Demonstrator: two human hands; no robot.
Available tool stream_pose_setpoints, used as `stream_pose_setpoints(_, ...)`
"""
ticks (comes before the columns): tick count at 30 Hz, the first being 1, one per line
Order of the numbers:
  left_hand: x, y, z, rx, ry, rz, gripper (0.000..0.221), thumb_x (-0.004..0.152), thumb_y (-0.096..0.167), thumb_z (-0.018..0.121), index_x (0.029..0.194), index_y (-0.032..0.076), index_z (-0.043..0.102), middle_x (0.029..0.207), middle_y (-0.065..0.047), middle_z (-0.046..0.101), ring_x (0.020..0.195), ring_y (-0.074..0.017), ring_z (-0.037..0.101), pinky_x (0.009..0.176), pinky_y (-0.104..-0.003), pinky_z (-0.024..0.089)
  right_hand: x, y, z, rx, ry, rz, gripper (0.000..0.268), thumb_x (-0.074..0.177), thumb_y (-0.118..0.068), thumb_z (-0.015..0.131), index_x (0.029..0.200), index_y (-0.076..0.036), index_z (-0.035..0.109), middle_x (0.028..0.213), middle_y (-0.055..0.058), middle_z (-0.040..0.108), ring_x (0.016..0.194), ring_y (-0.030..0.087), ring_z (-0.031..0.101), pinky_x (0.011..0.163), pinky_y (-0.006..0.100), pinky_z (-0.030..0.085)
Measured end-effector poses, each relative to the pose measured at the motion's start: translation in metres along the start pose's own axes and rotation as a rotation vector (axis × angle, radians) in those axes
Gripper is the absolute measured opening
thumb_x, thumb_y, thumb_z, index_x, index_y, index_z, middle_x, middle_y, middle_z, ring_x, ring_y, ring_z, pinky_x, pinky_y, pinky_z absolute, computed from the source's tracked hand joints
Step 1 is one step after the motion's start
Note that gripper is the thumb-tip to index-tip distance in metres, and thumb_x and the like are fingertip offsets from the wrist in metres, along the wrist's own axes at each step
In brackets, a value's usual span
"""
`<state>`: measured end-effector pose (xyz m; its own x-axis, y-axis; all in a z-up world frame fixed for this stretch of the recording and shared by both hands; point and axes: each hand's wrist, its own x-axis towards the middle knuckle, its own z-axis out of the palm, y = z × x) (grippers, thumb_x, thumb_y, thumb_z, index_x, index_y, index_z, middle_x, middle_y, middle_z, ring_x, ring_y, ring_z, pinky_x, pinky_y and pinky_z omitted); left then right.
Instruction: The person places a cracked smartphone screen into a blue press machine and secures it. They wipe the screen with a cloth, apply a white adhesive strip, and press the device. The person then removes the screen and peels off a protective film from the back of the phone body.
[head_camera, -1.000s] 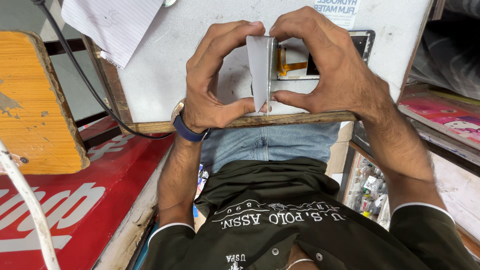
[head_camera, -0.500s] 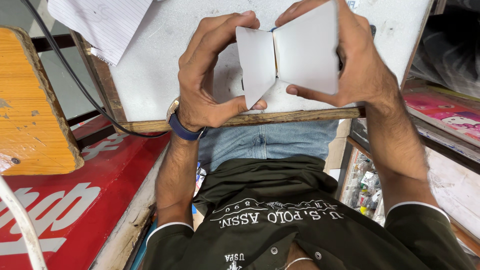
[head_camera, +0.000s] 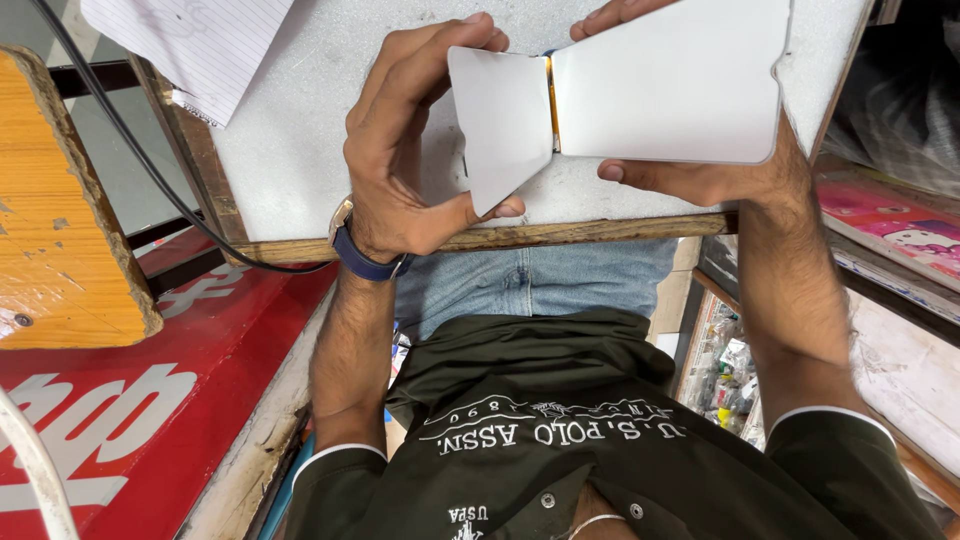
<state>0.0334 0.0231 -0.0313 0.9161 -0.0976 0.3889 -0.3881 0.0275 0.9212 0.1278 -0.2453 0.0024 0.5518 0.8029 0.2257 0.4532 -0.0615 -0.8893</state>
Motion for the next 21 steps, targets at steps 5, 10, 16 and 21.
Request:
stream_pose_setpoints(5,-0.002,0.001,0.001,0.012,0.010,-0.015,0.098,0.073,0.022,0.103,0.153,0.010,0.049,0.142,-0.011,0.055,0.133,-0.0229,0.063,0.111,-0.039,0.052,-0.007,0.008,0.000,0.027,-0.003,-0.003,0.081,0.080,-0.013,0.092,0.145,0.001,0.044,0.140,0.021,0.057,0.135,0.032,0.058,0.118,0.046,0.051)
stream_pose_setpoints(10,-0.002,0.002,0.001,0.038,0.016,-0.005,0.099,0.073,0.026,0.104,0.152,0.008,0.048,0.141,-0.012,0.054,0.132,-0.0232,0.063,0.110,-0.039,0.054,-0.017,0.015,0.002,0.054,0.006,-0.001,0.083,0.082,-0.013,0.091,0.148,0.001,0.042,0.142,0.021,0.055,0.138,0.033,0.055,0.120,0.047,0.049)
stream_pose_setpoints(16,-0.001,0.005,0.002,0.037,0.042,-0.012,0.098,0.075,0.032,0.102,0.153,0.009,0.047,0.140,-0.011,0.055,0.132,-0.0225,0.063,0.110,-0.037,0.058,-0.022,0.017,-0.004,0.061,0.028,0.020,0.083,0.083,-0.011,0.091,0.150,0.000,0.041,0.144,0.023,0.054,0.141,0.035,0.054,0.122,0.048,0.049)
stream_pose_setpoints(21,-0.003,0.003,0.001,0.038,0.054,-0.022,0.100,0.073,0.033,0.102,0.154,0.010,0.047,0.140,-0.011,0.055,0.132,-0.0218,0.063,0.111,-0.038,0.058,-0.023,0.013,-0.004,0.025,0.042,0.051,0.078,0.079,-0.010,0.090,0.143,0.001,0.046,0.141,0.024,0.058,0.138,0.037,0.058,0.116,0.049,0.051)
